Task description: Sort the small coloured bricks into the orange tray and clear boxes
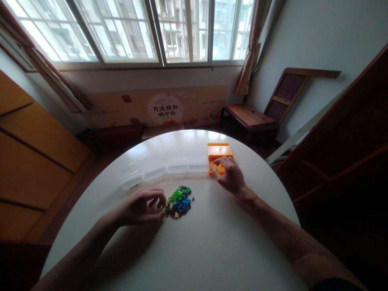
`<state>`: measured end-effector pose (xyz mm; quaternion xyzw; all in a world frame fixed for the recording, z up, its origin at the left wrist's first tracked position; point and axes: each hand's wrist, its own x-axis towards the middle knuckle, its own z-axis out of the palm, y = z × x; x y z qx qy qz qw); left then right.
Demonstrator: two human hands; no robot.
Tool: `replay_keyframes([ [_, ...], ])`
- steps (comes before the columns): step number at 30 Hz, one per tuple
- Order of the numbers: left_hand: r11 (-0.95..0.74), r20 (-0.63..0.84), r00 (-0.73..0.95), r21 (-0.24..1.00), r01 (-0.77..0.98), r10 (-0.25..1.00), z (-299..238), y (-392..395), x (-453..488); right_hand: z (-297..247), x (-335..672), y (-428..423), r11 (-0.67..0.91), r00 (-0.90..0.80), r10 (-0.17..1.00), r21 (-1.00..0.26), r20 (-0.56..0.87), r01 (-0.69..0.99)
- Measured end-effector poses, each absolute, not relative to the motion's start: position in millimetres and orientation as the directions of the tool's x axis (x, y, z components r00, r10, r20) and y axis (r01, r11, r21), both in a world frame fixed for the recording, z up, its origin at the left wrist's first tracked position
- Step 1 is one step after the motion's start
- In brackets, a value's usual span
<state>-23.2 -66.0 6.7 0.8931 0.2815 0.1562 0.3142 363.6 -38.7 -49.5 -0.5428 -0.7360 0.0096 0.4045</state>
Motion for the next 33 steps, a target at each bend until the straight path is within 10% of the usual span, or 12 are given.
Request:
replay_keyframes([
  [33,-0.645,0.440,0.572,0.733,0.217,0.693,-23.4,-85.6,34.1,-38.3,299.0,-80.7,0.850,-0.610,0.527,-0.382,0.591,0.364],
])
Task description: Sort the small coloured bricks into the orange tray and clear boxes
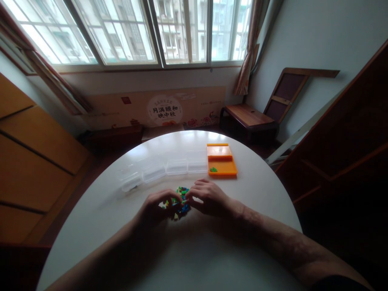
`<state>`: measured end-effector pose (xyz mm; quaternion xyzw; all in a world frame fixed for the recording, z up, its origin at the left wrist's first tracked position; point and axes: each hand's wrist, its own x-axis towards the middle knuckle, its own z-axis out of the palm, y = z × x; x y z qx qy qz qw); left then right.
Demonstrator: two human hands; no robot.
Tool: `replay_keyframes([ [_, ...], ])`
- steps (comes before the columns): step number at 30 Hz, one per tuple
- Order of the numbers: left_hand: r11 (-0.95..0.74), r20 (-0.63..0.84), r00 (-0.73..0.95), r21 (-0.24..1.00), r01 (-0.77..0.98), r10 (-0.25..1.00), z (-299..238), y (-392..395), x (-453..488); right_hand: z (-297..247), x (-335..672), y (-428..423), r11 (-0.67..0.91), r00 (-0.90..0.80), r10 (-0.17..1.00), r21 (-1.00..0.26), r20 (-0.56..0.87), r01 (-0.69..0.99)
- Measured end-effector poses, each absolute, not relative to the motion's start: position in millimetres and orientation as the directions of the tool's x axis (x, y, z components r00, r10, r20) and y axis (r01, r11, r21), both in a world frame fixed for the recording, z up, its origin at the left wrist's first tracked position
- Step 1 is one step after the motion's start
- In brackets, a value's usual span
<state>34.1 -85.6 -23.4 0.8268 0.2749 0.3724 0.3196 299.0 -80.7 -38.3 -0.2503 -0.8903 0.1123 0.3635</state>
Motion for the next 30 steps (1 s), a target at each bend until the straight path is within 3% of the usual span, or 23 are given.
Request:
replay_keyframes([
  [5,-0.685,0.475,0.559,0.683,0.252,0.679,-22.0,-85.1,32.7,-31.5,299.7,-82.5,0.841,-0.591,0.541,-0.399,0.598,0.366],
  [10,-0.743,0.452,0.606,0.533,0.404,0.655,-10.0,-70.4,4.7,-25.5,326.8,-68.8,0.686,-0.337,0.679,-0.400,0.653,0.608],
  [15,-0.686,0.266,0.705,0.598,0.414,0.657,-1.7,-54.5,-29.7,-35.3,362.7,-45.5,0.424,-0.103,0.809,-0.454,0.578,0.783],
  [19,-0.639,0.162,0.750,0.653,0.405,0.641,2.7,-53.6,-34.5,-43.5,370.1,-38.7,0.264,0.011,0.845,-0.436,0.534,0.860],
  [26,-0.650,0.135,0.794,0.662,0.373,0.593,6.2,-53.6,-31.5,-42.0,355.3,-46.3,0.383,-0.087,0.810,-0.411,0.580,0.827],
  [30,-0.639,0.188,0.752,0.677,0.367,0.631,-0.5,-53.2,-27.2,-37.1,344.6,-53.8,0.513,-0.180,0.766,-0.419,0.617,0.749],
])
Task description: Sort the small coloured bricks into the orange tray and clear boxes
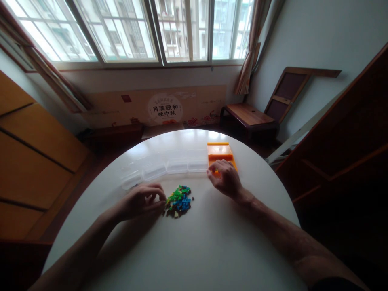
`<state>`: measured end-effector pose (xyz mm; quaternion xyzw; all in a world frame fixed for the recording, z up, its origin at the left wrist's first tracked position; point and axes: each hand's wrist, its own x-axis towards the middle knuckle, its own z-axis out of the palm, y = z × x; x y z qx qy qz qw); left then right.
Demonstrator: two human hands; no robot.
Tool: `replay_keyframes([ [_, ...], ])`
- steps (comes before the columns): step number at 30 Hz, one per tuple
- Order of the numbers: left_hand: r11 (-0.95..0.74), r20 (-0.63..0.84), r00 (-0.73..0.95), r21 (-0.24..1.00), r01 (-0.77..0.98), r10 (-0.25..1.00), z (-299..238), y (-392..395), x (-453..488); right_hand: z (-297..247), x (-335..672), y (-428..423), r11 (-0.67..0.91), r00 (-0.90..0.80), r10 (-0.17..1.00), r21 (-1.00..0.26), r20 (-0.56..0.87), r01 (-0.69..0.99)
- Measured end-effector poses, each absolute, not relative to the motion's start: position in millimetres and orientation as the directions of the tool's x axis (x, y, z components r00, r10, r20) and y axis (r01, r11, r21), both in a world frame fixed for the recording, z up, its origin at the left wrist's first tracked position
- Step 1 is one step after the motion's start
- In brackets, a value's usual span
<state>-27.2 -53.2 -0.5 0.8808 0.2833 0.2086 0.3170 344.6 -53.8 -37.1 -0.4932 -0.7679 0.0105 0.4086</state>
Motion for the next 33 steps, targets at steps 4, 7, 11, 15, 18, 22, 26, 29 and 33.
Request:
replay_keyframes([
  [4,-0.592,0.318,0.630,0.753,0.287,0.709,-7.0,-60.1,-6.9,-31.0,328.6,-66.9,0.711,-0.367,0.667,-0.406,0.649,0.574],
  [7,-0.544,0.347,0.550,0.803,0.245,0.760,-9.8,-68.8,13.0,-28.6,314.7,-76.1,0.820,-0.501,0.558,-0.348,0.662,0.454],
  [11,-0.456,0.319,0.501,0.873,0.175,0.804,-15.8,-78.1,31.1,-31.4,302.1,-81.3,0.874,-0.599,0.481,-0.297,0.640,0.384],
  [15,-0.363,0.264,0.493,0.925,0.115,0.829,-23.4,-81.7,36.4,-34.9,299.2,-82.0,0.881,-0.619,0.469,-0.285,0.630,0.377],
  [18,-0.356,0.262,0.479,0.927,0.116,0.838,-25.9,-82.7,37.7,-32.9,298.5,-83.5,0.884,-0.612,0.463,-0.287,0.641,0.368],
  [22,-0.387,0.287,0.475,0.914,0.124,0.831,-22.5,-83.7,39.3,-28.2,297.2,-85.1,0.885,-0.622,0.464,-0.296,0.631,0.360],
  [26,-0.512,0.365,0.503,0.837,0.192,0.784,-13.3,-80.4,31.6,-27.1,306.1,-79.1,0.846,-0.557,0.522,-0.311,0.645,0.433],
  [29,-0.637,0.416,0.574,0.726,0.258,0.706,-8.4,-73.1,15.6,-28.5,324.3,-68.1,0.737,-0.402,0.631,-0.351,0.664,0.578],
  [33,-0.724,0.422,0.622,0.580,0.374,0.660,-9.0,-61.1,-8.6,-34.1,353.6,-50.5,0.547,-0.230,0.744,-0.374,0.628,0.749],
])
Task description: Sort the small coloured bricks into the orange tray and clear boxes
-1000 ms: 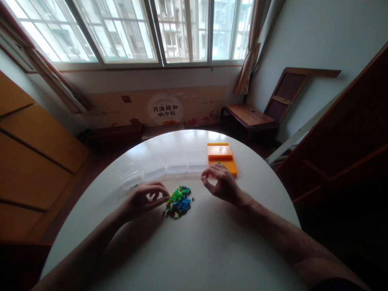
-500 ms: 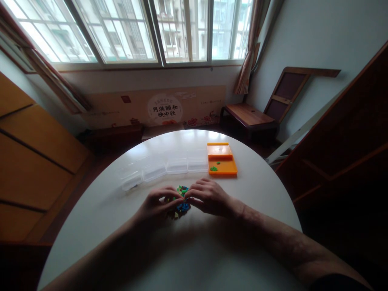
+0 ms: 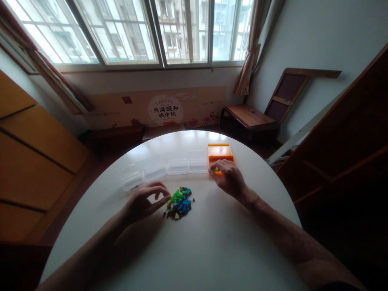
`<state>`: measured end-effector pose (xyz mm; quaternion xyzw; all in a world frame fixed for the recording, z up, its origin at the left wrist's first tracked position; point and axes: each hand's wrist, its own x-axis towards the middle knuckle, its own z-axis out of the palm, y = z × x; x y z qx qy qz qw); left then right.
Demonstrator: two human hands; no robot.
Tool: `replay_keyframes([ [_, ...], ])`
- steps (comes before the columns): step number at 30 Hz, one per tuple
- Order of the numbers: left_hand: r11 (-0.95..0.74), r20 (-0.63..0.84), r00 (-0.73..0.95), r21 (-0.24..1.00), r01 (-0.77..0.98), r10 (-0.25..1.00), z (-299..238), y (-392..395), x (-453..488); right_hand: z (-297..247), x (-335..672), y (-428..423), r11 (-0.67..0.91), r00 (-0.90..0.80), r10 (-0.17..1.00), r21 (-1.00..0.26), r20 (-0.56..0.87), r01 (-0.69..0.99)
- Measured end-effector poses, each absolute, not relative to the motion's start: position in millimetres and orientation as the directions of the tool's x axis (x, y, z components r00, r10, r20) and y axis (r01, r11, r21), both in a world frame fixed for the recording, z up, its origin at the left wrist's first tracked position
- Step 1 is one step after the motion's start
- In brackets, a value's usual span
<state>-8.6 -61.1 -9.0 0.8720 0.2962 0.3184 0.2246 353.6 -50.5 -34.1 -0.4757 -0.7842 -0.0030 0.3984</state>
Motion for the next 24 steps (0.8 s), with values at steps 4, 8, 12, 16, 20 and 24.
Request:
replay_keyframes([
  [4,-0.761,0.408,0.662,0.499,0.414,0.628,-11.1,-54.2,-21.7,-42.9,370.5,-39.1,0.416,-0.123,0.792,-0.381,0.598,0.826],
  [8,-0.769,0.379,0.694,0.492,0.409,0.612,-11.7,-53.3,-24.5,-45.4,370.2,-38.6,0.409,-0.115,0.788,-0.375,0.606,0.832],
  [12,-0.766,0.345,0.720,0.503,0.400,0.602,-11.4,-53.4,-25.2,-40.1,358.5,-46.4,0.504,-0.197,0.765,-0.379,0.614,0.776],
  [16,-0.760,0.319,0.739,0.523,0.385,0.594,-8.5,-54.0,-24.6,-36.4,342.3,-57.1,0.657,-0.366,0.709,-0.375,0.603,0.654],
  [20,-0.755,0.314,0.737,0.530,0.386,0.598,-8.1,-55.3,-21.7,-32.5,329.4,-65.6,0.782,-0.546,0.612,-0.336,0.572,0.524],
  [24,-0.730,0.308,0.706,0.533,0.427,0.638,-16.2,-55.6,-18.7,-27.2,325.8,-68.8,0.817,-0.602,0.574,-0.336,0.555,0.469],
])
